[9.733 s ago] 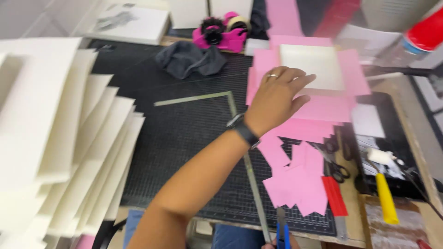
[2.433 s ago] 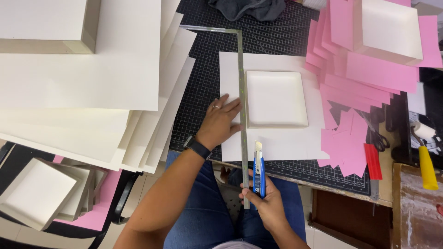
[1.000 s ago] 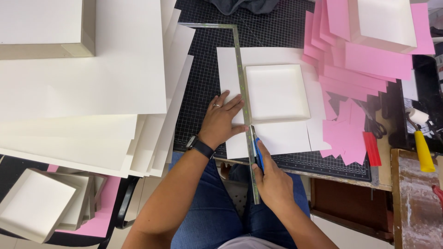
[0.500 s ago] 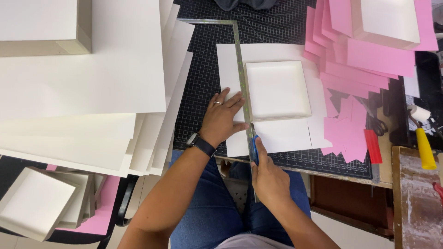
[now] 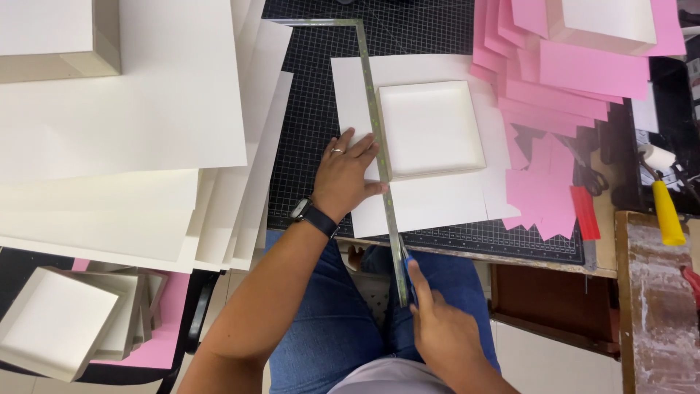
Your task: Cutting pink cardstock to size using a utility knife and an L-square ruler to create box packaging.
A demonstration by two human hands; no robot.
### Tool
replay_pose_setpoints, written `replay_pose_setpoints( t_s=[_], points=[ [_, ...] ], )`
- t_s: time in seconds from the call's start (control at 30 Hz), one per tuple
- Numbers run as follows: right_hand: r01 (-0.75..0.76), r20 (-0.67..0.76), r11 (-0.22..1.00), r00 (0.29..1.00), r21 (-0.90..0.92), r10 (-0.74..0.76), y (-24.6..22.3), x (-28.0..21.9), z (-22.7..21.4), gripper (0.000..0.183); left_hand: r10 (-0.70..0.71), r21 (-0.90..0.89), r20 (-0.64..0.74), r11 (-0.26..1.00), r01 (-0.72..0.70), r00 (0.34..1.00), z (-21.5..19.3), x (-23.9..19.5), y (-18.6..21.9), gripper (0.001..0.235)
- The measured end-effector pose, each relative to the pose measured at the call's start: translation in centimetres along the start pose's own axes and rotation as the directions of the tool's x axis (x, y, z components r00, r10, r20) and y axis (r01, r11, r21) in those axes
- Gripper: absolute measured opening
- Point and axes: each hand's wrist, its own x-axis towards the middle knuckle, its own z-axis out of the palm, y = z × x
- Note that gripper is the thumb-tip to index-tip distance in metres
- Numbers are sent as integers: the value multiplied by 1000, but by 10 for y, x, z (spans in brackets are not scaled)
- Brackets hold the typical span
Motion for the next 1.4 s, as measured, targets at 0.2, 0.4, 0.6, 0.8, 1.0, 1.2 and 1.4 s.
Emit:
replay_pose_setpoints(
  t_s=[0.2, 0.4, 0.6, 0.8, 1.0, 1.2, 1.4],
  points=[
    [-161, -96, 947, 976, 278, 194, 9, -10, -21, 88, 31, -50, -46, 998, -34, 998, -6, -3, -1, 83],
    [31, -36, 118, 998, 993, 42, 3, 41, 29, 35, 74, -183, -55, 980, -83, 996, -20, -15, -3, 56],
    [15, -22, -57, 992, 998, -123, 13, 7, -64, 89, 10, -245, -370, 963, -108, 929, -31, -25, 3, 41],
    [84, -88, 47, 993, 995, 76, 49, -2, -119, 74, 418, -3, -95, 908, -420, 903, -5, 3, 46, 39],
    [5, -18, 65, 977, 998, 212, 89, -2, -113, 71, 358, 340, -86, 888, -310, 930, -9, -12, 67, 19],
    [16, -33, 77, 975, 997, 218, 125, 15, -97, 69, 9, 118, -32, 993, -5, 999, 2, -14, 77, 60],
    [60, -72, 76, 984, 995, 165, 150, 46, -53, 65, -165, -66, -63, 985, 161, 984, -3, 11, 94, 57]
  ],
)
